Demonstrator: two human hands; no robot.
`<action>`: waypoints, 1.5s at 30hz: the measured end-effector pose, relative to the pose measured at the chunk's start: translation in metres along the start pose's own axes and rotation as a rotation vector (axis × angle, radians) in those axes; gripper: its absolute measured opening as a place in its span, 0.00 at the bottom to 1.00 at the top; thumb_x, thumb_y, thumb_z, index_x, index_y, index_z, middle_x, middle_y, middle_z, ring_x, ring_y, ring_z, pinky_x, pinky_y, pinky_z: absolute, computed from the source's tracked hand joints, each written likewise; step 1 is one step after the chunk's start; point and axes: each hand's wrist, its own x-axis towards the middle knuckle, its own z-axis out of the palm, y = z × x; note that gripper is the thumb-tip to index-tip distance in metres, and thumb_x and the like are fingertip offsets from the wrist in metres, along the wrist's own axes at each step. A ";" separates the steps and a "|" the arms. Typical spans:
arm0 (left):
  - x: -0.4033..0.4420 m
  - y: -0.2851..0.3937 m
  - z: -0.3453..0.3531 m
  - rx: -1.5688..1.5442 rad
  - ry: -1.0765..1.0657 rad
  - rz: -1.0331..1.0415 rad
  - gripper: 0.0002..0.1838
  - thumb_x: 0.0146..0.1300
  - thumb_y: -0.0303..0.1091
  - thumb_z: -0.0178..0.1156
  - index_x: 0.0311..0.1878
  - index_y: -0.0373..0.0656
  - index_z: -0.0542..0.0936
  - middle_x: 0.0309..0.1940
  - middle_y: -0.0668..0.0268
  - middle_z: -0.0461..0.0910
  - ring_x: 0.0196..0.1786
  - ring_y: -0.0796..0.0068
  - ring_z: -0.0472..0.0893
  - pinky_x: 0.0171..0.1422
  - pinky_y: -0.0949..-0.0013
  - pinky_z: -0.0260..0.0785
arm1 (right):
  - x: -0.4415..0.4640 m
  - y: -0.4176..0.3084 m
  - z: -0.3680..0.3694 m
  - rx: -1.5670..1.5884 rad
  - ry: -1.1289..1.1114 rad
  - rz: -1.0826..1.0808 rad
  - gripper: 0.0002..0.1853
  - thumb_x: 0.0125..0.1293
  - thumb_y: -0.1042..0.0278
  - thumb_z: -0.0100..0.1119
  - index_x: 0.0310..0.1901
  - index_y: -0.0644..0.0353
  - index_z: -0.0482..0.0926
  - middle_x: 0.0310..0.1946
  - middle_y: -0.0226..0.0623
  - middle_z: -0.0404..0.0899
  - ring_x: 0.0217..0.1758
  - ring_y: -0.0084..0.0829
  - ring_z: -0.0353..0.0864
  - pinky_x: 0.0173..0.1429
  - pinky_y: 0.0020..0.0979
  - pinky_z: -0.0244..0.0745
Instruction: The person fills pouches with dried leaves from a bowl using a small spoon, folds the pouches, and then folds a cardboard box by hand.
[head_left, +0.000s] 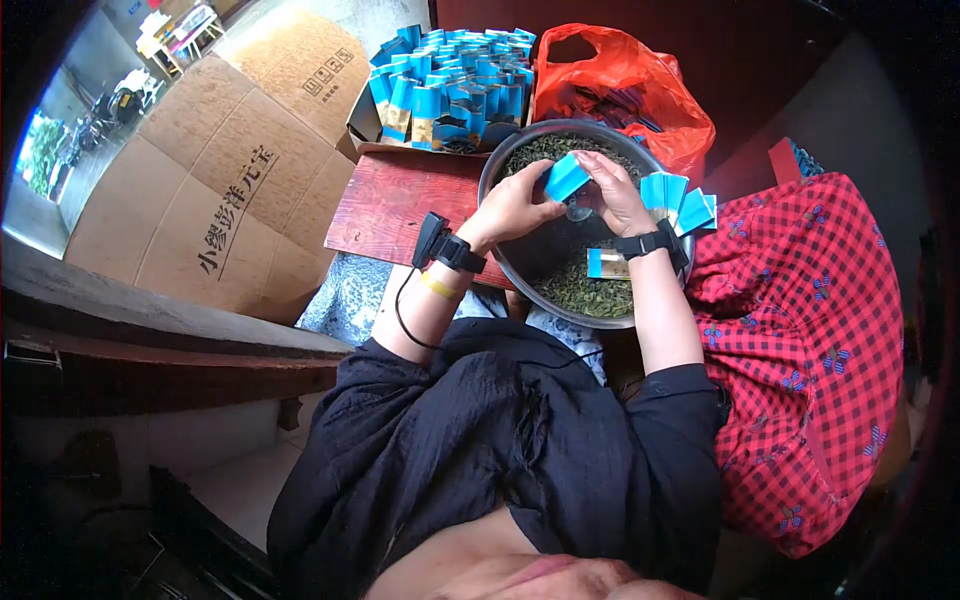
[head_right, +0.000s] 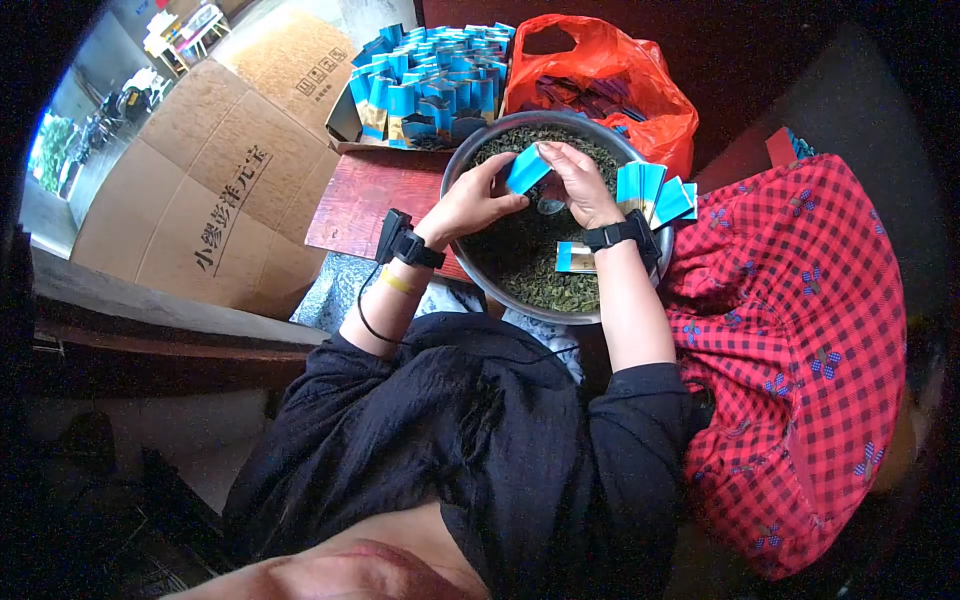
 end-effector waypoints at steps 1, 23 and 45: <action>0.000 0.000 0.000 0.001 -0.002 0.001 0.37 0.54 0.39 0.70 0.65 0.36 0.67 0.38 0.59 0.79 0.40 0.72 0.77 0.48 0.68 0.70 | 0.001 0.001 -0.002 0.001 0.002 -0.001 0.16 0.70 0.56 0.55 0.53 0.54 0.77 0.43 0.25 0.79 0.42 0.20 0.79 0.43 0.26 0.76; -0.002 0.008 -0.002 0.102 -0.157 -0.045 0.31 0.52 0.36 0.70 0.60 0.37 0.72 0.46 0.52 0.81 0.51 0.61 0.80 0.56 0.63 0.70 | -0.003 0.000 -0.017 -0.260 -0.280 0.140 0.16 0.65 0.60 0.61 0.52 0.52 0.76 0.42 0.22 0.79 0.43 0.15 0.78 0.42 0.21 0.76; -0.003 0.007 0.002 0.255 -0.147 0.063 0.26 0.49 0.41 0.65 0.51 0.41 0.77 0.40 0.48 0.82 0.46 0.49 0.81 0.52 0.54 0.72 | 0.005 0.017 -0.010 -0.602 -0.183 0.130 0.03 0.63 0.66 0.57 0.34 0.53 0.76 0.24 0.18 0.73 0.25 0.12 0.71 0.26 0.17 0.63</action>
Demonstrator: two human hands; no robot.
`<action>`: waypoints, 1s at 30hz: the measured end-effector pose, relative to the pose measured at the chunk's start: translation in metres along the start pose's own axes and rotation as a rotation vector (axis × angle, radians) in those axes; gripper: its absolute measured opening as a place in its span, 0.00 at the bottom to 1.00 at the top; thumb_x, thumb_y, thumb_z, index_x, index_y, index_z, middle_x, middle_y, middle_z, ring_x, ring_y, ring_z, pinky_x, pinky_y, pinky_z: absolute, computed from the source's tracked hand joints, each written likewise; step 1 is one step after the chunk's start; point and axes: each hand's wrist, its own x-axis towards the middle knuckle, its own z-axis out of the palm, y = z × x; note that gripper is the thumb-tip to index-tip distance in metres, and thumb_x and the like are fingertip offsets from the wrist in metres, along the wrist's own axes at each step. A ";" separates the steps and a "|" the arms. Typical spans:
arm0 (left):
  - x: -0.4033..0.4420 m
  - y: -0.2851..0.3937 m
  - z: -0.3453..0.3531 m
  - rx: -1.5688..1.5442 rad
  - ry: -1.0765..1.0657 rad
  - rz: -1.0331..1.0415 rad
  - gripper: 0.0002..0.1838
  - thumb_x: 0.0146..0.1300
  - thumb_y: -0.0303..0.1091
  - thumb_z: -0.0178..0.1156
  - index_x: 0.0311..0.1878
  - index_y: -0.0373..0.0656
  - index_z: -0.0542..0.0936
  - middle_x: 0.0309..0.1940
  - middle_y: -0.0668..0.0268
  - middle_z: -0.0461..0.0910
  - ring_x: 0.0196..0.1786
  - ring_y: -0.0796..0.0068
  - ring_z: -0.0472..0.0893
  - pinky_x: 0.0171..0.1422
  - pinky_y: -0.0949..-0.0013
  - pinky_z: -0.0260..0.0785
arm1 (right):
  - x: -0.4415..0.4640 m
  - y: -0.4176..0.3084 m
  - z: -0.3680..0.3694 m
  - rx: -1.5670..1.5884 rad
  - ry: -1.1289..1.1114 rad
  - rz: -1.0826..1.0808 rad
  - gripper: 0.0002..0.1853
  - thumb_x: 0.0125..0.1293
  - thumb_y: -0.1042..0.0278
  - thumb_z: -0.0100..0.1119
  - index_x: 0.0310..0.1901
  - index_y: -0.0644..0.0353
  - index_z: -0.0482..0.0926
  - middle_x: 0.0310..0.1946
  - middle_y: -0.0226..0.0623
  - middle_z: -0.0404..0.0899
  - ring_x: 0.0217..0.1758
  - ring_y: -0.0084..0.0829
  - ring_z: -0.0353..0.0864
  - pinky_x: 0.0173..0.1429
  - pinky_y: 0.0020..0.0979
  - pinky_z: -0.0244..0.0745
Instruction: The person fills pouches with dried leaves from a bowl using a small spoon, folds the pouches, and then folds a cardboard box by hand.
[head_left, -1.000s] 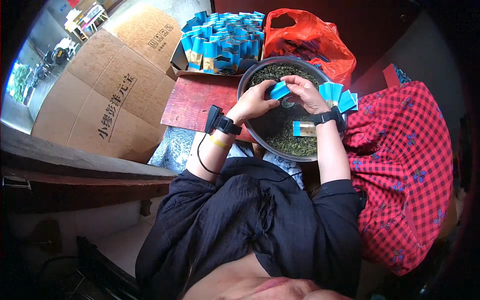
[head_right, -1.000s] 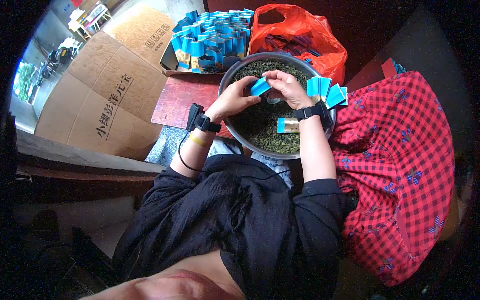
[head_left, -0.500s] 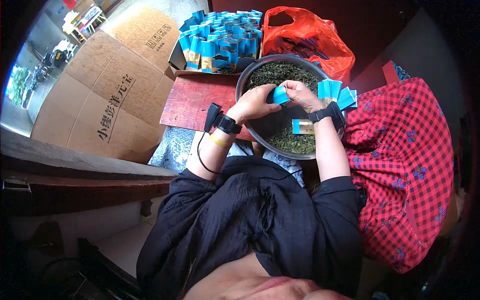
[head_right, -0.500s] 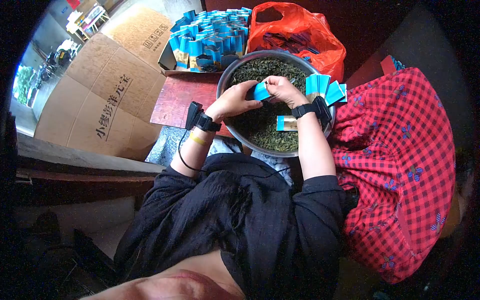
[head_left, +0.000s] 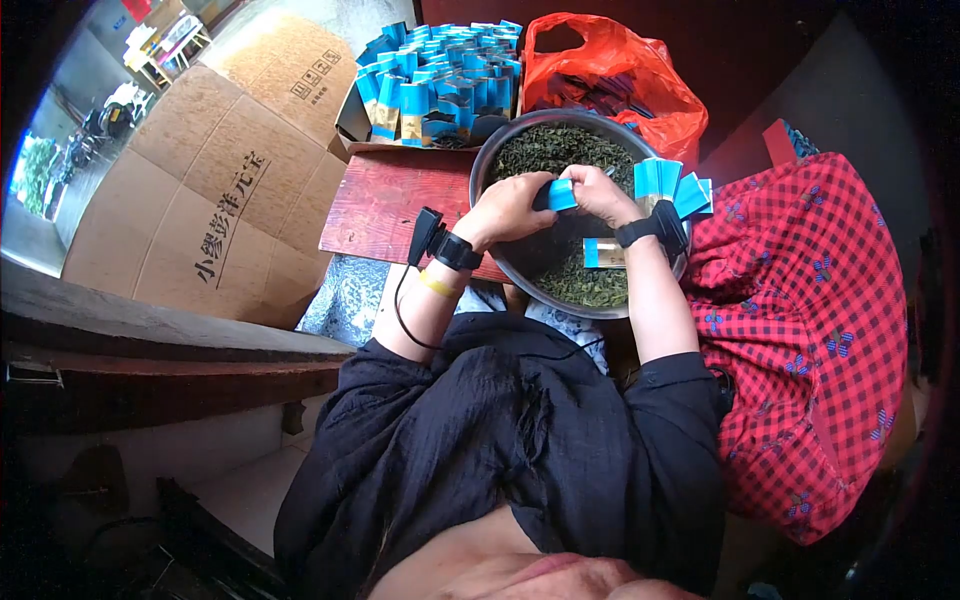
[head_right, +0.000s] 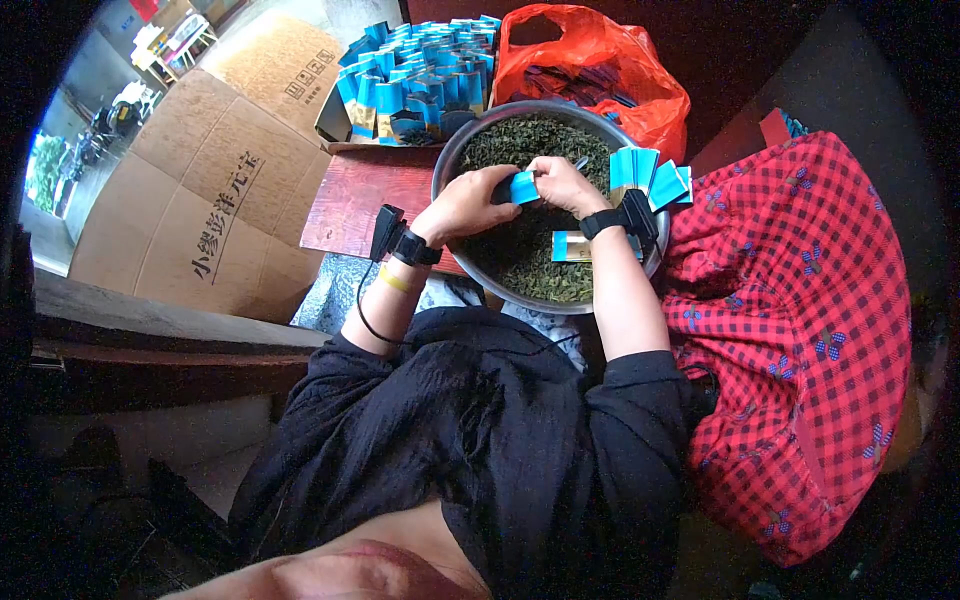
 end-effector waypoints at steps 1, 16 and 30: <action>0.000 0.000 0.000 0.000 0.001 0.000 0.26 0.49 0.41 0.65 0.51 0.41 0.77 0.40 0.48 0.82 0.46 0.49 0.81 0.52 0.54 0.72 | -0.001 -0.002 0.001 -0.028 0.045 -0.008 0.03 0.64 0.66 0.57 0.34 0.53 0.77 0.23 0.18 0.72 0.25 0.12 0.70 0.26 0.17 0.62; 0.000 0.000 0.000 -0.064 0.108 -0.133 0.29 0.52 0.43 0.67 0.56 0.39 0.76 0.43 0.46 0.81 0.48 0.50 0.81 0.53 0.57 0.72 | -0.007 0.009 -0.027 -0.458 0.758 -0.240 0.14 0.63 0.59 0.62 0.36 0.64 0.79 0.30 0.41 0.82 0.35 0.36 0.82 0.41 0.34 0.75; -0.001 0.003 -0.002 -0.081 0.117 -0.171 0.30 0.50 0.46 0.65 0.55 0.41 0.75 0.43 0.48 0.81 0.49 0.50 0.81 0.54 0.53 0.72 | -0.005 0.016 -0.021 -0.508 0.528 -0.170 0.13 0.54 0.70 0.63 0.42 0.60 0.78 0.29 0.40 0.82 0.34 0.36 0.82 0.42 0.37 0.76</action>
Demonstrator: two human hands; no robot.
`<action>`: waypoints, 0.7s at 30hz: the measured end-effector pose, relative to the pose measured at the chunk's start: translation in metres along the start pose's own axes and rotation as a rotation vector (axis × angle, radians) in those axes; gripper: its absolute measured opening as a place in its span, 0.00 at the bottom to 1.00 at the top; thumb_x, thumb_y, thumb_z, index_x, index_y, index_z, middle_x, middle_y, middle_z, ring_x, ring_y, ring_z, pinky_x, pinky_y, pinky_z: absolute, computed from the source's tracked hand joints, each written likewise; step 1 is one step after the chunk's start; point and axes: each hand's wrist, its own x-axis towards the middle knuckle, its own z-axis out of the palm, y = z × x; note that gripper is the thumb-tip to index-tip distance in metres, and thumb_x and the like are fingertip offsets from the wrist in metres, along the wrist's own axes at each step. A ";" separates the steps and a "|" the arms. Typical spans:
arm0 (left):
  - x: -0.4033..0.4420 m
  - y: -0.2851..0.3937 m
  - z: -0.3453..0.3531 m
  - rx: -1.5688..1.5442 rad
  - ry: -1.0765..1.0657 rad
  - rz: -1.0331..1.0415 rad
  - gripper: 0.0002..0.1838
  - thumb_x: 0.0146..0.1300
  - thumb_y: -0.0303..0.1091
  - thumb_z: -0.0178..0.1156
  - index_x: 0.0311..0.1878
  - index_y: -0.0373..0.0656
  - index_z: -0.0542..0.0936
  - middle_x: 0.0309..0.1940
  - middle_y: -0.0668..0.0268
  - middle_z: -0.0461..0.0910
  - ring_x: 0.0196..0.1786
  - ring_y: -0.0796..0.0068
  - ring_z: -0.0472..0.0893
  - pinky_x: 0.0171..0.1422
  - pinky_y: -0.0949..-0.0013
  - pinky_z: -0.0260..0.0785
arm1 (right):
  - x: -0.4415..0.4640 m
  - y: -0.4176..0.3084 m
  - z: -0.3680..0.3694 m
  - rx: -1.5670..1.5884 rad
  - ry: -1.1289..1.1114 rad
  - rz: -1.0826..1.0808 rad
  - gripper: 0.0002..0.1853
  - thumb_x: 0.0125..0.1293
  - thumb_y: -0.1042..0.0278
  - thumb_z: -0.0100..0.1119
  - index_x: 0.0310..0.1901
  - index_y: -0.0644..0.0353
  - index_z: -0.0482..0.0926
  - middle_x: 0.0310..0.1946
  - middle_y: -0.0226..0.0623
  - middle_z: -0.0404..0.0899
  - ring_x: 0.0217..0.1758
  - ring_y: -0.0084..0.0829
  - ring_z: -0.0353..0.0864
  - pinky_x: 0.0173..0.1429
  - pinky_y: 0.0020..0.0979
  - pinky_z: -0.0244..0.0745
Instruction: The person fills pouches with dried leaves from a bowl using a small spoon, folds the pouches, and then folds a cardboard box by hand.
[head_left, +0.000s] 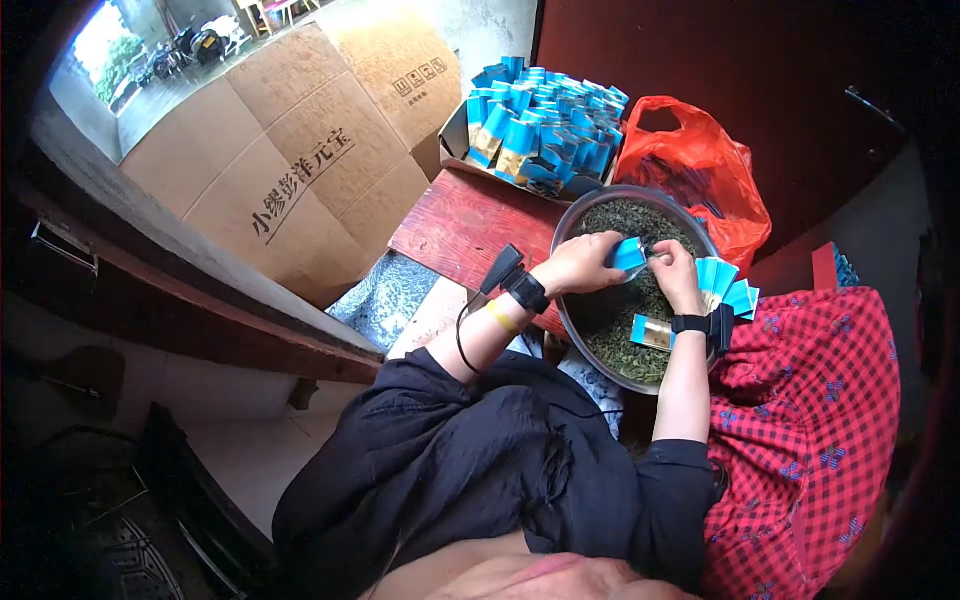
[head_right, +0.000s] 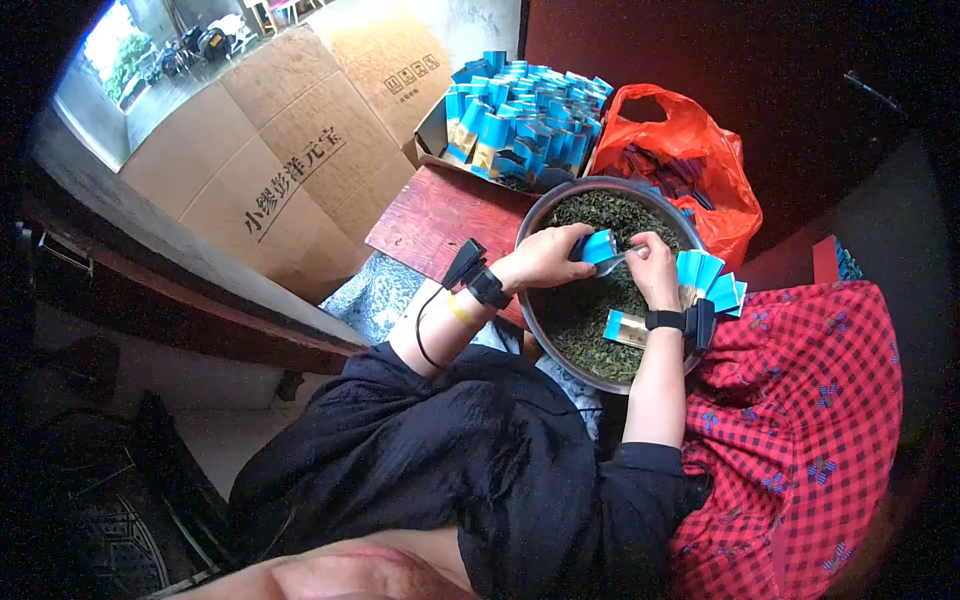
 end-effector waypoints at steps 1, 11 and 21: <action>0.001 -0.001 0.001 -0.004 -0.001 0.007 0.30 0.50 0.45 0.65 0.55 0.41 0.75 0.43 0.48 0.81 0.49 0.50 0.81 0.54 0.53 0.72 | 0.001 -0.002 0.004 0.102 0.000 -0.007 0.10 0.56 0.74 0.60 0.41 0.63 0.78 0.25 0.34 0.80 0.29 0.24 0.79 0.37 0.30 0.74; 0.000 -0.002 0.000 0.008 0.002 0.006 0.31 0.52 0.45 0.67 0.58 0.39 0.74 0.44 0.48 0.81 0.49 0.51 0.81 0.54 0.56 0.72 | -0.001 -0.002 0.013 0.087 -0.156 -0.106 0.08 0.67 0.67 0.54 0.36 0.64 0.79 0.26 0.41 0.80 0.30 0.31 0.80 0.36 0.33 0.72; 0.000 -0.002 0.000 -0.003 -0.010 -0.006 0.31 0.53 0.45 0.67 0.58 0.39 0.73 0.44 0.47 0.81 0.50 0.50 0.81 0.54 0.56 0.72 | -0.007 -0.026 -0.002 -0.192 0.175 -0.107 0.13 0.69 0.57 0.50 0.42 0.58 0.78 0.35 0.49 0.82 0.41 0.50 0.81 0.44 0.46 0.74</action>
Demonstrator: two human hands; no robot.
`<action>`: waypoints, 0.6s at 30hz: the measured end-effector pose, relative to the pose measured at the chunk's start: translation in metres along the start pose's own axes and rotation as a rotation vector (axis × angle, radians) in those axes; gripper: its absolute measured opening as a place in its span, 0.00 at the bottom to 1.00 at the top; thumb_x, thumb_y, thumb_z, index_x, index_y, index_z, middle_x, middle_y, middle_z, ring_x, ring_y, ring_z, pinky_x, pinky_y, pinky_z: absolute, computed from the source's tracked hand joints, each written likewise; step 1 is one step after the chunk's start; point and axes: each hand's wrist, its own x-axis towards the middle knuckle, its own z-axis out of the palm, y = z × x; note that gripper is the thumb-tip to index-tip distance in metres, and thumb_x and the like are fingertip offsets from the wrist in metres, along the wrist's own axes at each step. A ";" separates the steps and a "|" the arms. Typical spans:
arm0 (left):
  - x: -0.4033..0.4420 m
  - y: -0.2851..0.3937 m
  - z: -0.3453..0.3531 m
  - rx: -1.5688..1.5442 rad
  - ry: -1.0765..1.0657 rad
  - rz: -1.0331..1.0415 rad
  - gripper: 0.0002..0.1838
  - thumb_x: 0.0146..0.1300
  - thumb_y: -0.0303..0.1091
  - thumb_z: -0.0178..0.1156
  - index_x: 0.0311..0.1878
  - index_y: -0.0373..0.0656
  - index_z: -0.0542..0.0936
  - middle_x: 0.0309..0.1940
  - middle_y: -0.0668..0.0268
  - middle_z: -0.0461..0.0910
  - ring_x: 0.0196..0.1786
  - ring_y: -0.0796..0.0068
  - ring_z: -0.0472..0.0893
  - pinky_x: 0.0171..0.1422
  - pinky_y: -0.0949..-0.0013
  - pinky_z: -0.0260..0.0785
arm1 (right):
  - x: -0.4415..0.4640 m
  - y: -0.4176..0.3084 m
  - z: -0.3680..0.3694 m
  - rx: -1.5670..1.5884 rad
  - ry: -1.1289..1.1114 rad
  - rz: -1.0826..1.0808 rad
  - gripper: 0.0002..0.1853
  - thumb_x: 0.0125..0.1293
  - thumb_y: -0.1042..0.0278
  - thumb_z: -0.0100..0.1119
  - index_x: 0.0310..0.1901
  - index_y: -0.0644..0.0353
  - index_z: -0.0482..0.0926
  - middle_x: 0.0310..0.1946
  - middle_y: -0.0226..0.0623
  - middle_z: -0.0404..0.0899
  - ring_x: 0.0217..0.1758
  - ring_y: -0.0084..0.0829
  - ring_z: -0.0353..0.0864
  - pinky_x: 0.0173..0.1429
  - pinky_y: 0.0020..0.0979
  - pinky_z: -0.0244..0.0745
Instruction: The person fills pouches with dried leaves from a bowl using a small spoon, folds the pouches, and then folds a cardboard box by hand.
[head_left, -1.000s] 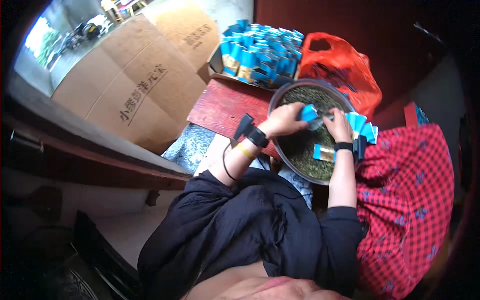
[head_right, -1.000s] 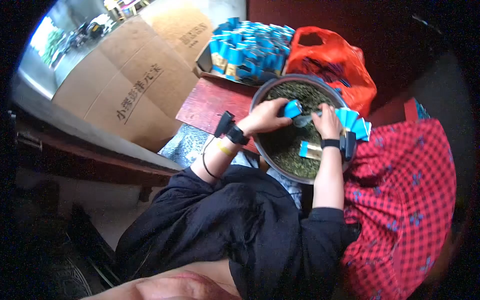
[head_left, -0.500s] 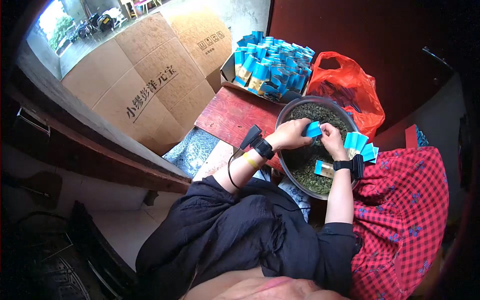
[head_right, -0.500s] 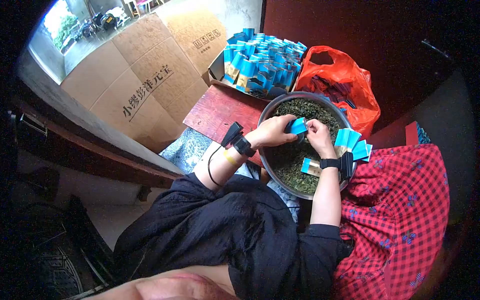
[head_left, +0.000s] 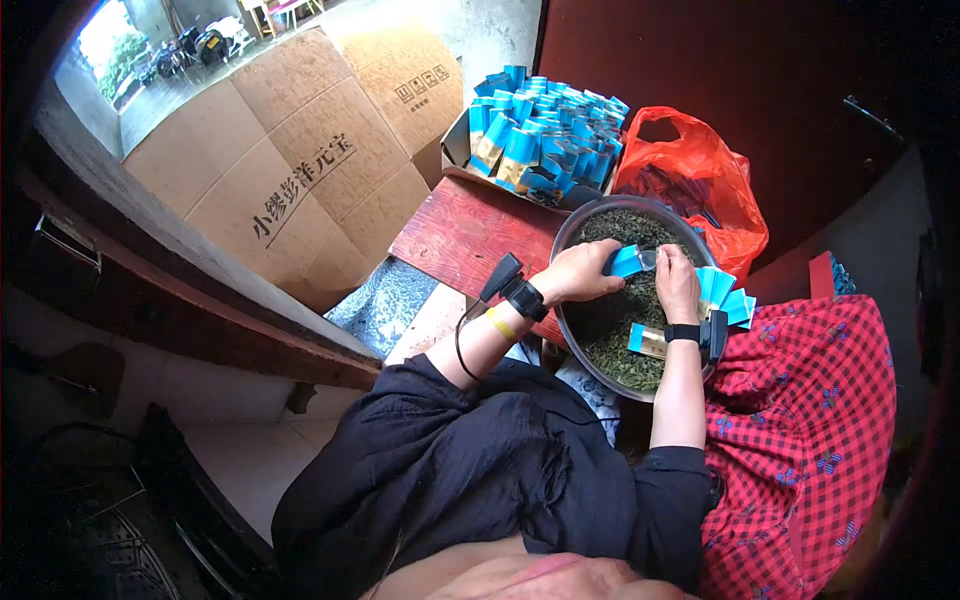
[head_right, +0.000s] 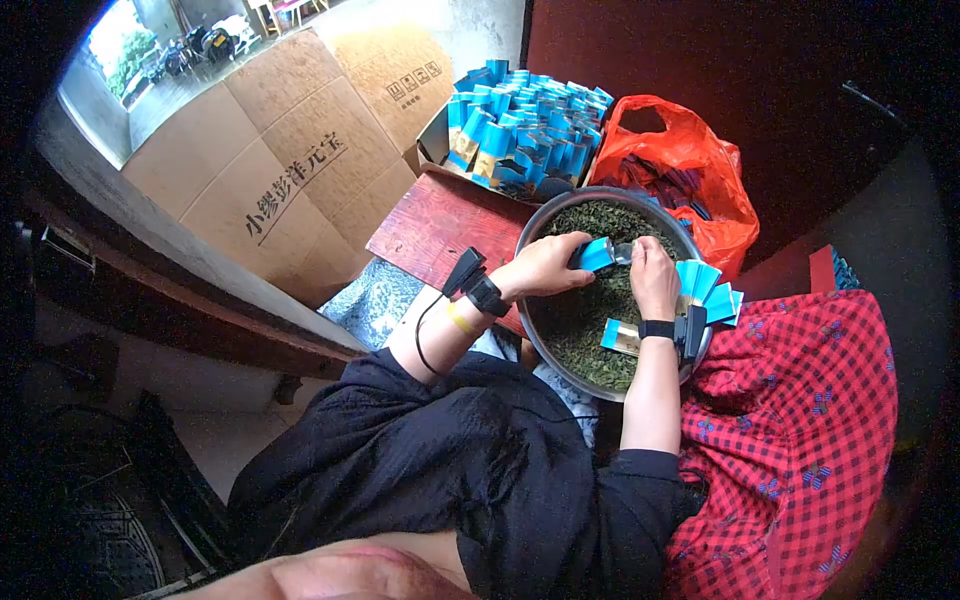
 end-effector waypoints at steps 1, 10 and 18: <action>0.000 0.000 0.000 0.001 0.007 0.004 0.31 0.53 0.45 0.66 0.58 0.39 0.73 0.44 0.47 0.81 0.50 0.50 0.81 0.54 0.55 0.72 | -0.001 0.000 -0.001 -0.068 -0.051 -0.002 0.13 0.69 0.57 0.50 0.42 0.57 0.77 0.35 0.49 0.82 0.41 0.51 0.81 0.44 0.48 0.74; 0.000 0.001 0.001 -0.011 0.018 0.015 0.30 0.52 0.45 0.67 0.57 0.39 0.74 0.42 0.47 0.82 0.48 0.50 0.81 0.53 0.56 0.72 | 0.001 0.028 0.030 0.321 -0.304 0.107 0.14 0.69 0.60 0.51 0.34 0.63 0.78 0.24 0.40 0.81 0.28 0.33 0.82 0.36 0.34 0.76; 0.000 -0.002 0.002 -0.015 0.021 0.018 0.30 0.52 0.44 0.67 0.57 0.38 0.74 0.42 0.47 0.81 0.48 0.50 0.81 0.53 0.56 0.72 | 0.005 0.028 0.038 0.462 -0.389 0.319 0.13 0.74 0.62 0.46 0.37 0.58 0.77 0.25 0.30 0.79 0.24 0.20 0.77 0.28 0.24 0.72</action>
